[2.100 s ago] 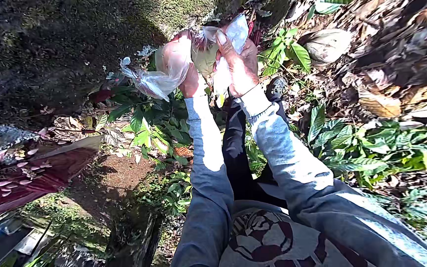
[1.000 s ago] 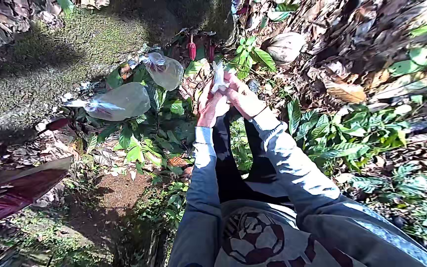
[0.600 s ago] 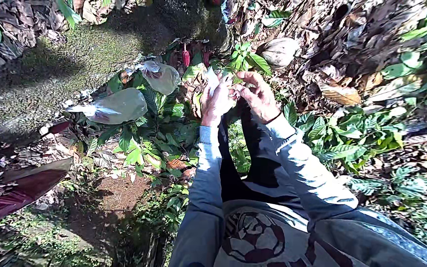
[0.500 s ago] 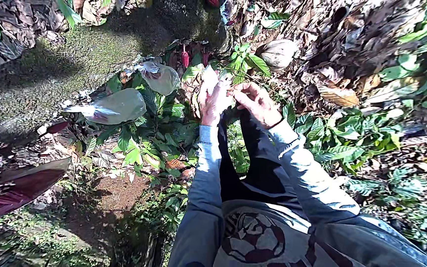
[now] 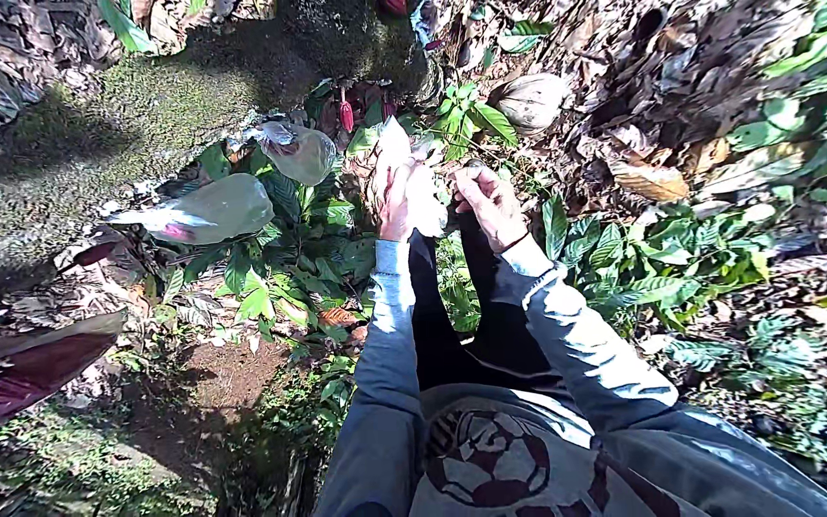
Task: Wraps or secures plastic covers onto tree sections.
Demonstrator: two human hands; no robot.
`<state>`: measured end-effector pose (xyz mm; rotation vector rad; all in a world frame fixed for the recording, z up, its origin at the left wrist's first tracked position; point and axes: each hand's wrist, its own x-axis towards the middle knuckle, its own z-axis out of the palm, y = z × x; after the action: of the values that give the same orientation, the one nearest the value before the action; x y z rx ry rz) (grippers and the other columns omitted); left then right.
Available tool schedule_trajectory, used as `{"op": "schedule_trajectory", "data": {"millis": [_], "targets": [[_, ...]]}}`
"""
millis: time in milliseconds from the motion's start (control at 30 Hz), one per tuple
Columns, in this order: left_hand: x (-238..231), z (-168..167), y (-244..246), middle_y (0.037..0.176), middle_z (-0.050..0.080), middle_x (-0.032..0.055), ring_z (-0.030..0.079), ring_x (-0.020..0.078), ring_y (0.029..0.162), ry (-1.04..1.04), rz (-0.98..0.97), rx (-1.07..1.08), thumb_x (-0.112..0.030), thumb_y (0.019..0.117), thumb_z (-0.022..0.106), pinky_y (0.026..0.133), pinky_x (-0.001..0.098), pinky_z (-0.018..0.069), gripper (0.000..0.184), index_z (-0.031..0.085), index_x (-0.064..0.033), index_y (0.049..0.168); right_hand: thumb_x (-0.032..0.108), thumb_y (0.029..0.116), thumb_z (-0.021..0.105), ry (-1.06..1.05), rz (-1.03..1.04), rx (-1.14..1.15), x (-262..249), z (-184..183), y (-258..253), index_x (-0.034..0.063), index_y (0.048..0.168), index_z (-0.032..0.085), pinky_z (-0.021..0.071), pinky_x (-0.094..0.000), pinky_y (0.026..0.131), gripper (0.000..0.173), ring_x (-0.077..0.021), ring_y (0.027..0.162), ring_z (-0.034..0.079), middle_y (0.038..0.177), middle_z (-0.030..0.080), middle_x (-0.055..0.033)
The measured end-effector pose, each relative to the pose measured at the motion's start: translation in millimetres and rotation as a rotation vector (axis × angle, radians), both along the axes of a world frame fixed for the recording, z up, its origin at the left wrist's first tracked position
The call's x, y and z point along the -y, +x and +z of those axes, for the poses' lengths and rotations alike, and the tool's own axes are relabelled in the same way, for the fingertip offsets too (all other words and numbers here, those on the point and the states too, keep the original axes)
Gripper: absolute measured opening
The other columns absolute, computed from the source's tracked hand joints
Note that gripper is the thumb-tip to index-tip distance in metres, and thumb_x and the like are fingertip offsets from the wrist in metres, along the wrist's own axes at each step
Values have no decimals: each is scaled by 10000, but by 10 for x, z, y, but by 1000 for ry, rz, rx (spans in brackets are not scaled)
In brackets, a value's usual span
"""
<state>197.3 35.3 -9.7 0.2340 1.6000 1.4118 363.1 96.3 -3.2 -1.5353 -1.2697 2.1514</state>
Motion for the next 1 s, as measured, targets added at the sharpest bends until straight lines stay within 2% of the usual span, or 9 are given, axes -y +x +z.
{"op": "schedule_trajectory", "data": {"millis": [100,167,233,400,500,633,833,900,1000], "targets": [[-25,44,87,1135,672,157,678,252,913,-40,-93,-5,-236,1037,525,780,448,613,468,465,-67,1470,403,1052,563,16,1,-21,-344,63,-194,85,1195,681,573,-279,622,368,-106,715,655,965,706,-25],[-19,67,137,1097,660,170,674,262,871,-24,-100,63,-192,1034,499,731,443,615,485,415,-76,1497,325,1003,666,41,25,-63,-437,31,-272,72,1104,695,534,-272,564,273,-109,638,621,882,707,-30],[15,108,120,1199,652,156,675,238,944,-48,-116,66,-173,1017,481,773,421,609,536,379,-94,1537,220,977,707,71,-15,-71,-497,-38,-269,52,1053,719,547,-280,572,185,-116,642,634,861,717,-40],[105,103,37,1097,667,121,651,180,811,-77,-173,91,-179,1023,421,659,354,582,426,490,-82,1432,171,1016,649,92,-120,-121,-697,-41,-164,17,1065,692,638,-363,680,167,-184,782,725,914,736,-71],[111,141,28,1205,682,145,670,206,1049,-61,-184,89,-240,1067,430,933,413,575,409,546,-22,1393,195,1035,624,104,-147,-129,-762,-44,-132,32,1092,652,644,-375,700,175,-190,792,718,928,706,-66],[66,110,67,1132,698,128,665,204,1025,36,-84,183,-181,1058,474,920,418,571,282,639,-15,1215,350,1021,640,-147,-19,-56,-754,97,-223,92,1233,593,650,-429,717,338,-245,885,730,1078,694,-85],[170,-19,58,1083,677,42,645,121,929,32,-19,162,-191,1083,347,803,312,575,339,624,-84,1245,5,972,609,-66,-68,-118,-686,-95,-192,4,1175,631,642,-368,757,204,-178,817,723,984,724,-90],[189,34,66,1156,675,73,652,145,1001,20,-20,127,-187,1083,332,857,345,577,364,601,-58,1293,49,1013,585,-53,-113,-103,-697,-137,-125,18,1224,616,640,-387,771,215,-196,848,726,1030,721,-97],[133,116,90,1193,650,78,637,124,1046,-32,-101,58,-261,1106,306,920,345,563,410,555,-36,1342,368,1076,533,-142,-73,29,-698,-10,-142,111,1338,539,637,-400,688,367,-236,870,721,1081,683,-77]]}}
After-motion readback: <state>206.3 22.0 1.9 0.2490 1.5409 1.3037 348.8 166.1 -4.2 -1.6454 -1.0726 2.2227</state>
